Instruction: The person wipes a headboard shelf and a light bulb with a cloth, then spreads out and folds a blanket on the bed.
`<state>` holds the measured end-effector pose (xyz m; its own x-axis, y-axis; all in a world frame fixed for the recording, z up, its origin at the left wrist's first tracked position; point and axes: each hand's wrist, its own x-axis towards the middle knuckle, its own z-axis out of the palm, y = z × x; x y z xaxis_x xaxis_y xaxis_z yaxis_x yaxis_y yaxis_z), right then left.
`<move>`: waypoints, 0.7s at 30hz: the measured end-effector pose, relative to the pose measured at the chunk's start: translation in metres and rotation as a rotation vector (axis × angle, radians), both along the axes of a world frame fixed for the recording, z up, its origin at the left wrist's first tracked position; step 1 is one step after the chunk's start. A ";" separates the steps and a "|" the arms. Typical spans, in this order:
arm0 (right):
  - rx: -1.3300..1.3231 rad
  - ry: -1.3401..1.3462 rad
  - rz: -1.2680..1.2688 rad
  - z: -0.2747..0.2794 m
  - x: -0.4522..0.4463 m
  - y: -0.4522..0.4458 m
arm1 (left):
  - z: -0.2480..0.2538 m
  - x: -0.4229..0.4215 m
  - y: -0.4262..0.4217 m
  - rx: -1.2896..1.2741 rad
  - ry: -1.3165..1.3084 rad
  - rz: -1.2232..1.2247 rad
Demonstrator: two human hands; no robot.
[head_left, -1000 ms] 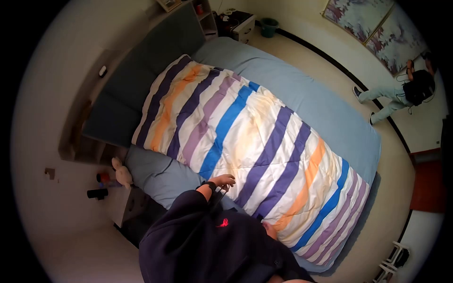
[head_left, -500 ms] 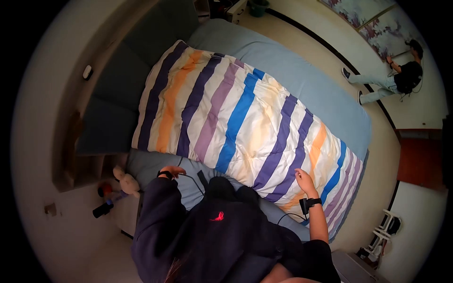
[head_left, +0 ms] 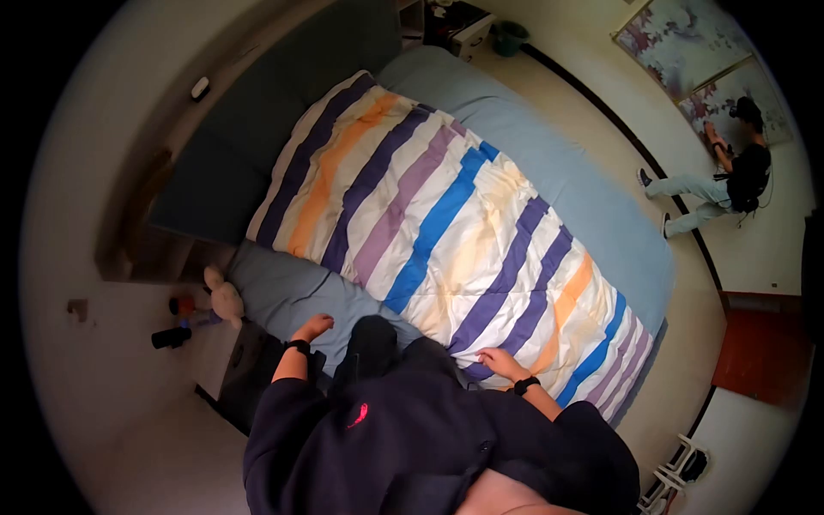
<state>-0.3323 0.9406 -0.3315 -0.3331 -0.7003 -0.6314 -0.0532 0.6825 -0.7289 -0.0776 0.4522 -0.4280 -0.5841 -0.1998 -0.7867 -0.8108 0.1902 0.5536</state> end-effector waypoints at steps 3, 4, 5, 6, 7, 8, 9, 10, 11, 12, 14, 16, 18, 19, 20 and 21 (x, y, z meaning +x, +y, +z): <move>0.061 0.140 0.134 0.002 -0.003 -0.031 | 0.026 0.001 -0.023 0.055 -0.130 0.122; 0.020 0.220 0.102 0.002 -0.003 -0.037 | 0.038 -0.003 -0.030 0.057 -0.225 0.239; -0.018 0.300 0.067 0.001 -0.002 -0.041 | 0.033 0.002 -0.041 0.064 -0.240 0.232; 0.037 0.288 0.008 0.007 -0.003 -0.047 | 0.026 0.005 -0.056 0.123 -0.182 0.421; -0.002 0.312 -0.081 0.008 -0.001 -0.050 | 0.018 0.006 -0.075 0.177 -0.115 0.606; 0.042 0.293 -0.214 0.013 0.004 -0.053 | 0.008 0.005 -0.092 0.172 -0.105 0.651; 0.043 0.282 -0.328 0.016 0.010 -0.055 | -0.001 0.004 -0.108 0.175 -0.110 0.632; 0.120 0.309 -0.369 0.005 0.018 -0.047 | -0.011 -0.005 -0.123 0.136 -0.118 0.712; 0.165 0.262 -0.483 0.022 0.028 -0.056 | -0.023 -0.016 -0.139 0.102 -0.127 0.792; 0.211 0.246 -0.523 0.023 0.040 -0.052 | -0.031 -0.024 -0.156 0.124 -0.143 0.777; 0.316 0.196 -0.568 0.015 0.073 -0.040 | -0.066 -0.037 -0.183 0.186 -0.149 0.827; 0.493 0.057 -0.436 0.027 0.100 -0.052 | -0.056 -0.064 -0.203 0.268 -0.146 0.910; 0.625 -0.201 -0.305 0.038 0.117 -0.065 | -0.068 -0.080 -0.213 0.235 -0.072 1.054; 0.702 -0.268 -0.246 0.049 0.121 -0.082 | -0.077 -0.087 -0.212 0.144 0.004 1.170; 0.664 -0.225 -0.237 0.047 0.126 -0.089 | -0.078 -0.093 -0.213 0.156 0.002 1.155; 0.628 -0.182 -0.227 0.050 0.131 -0.095 | -0.075 -0.098 -0.213 0.224 0.141 1.219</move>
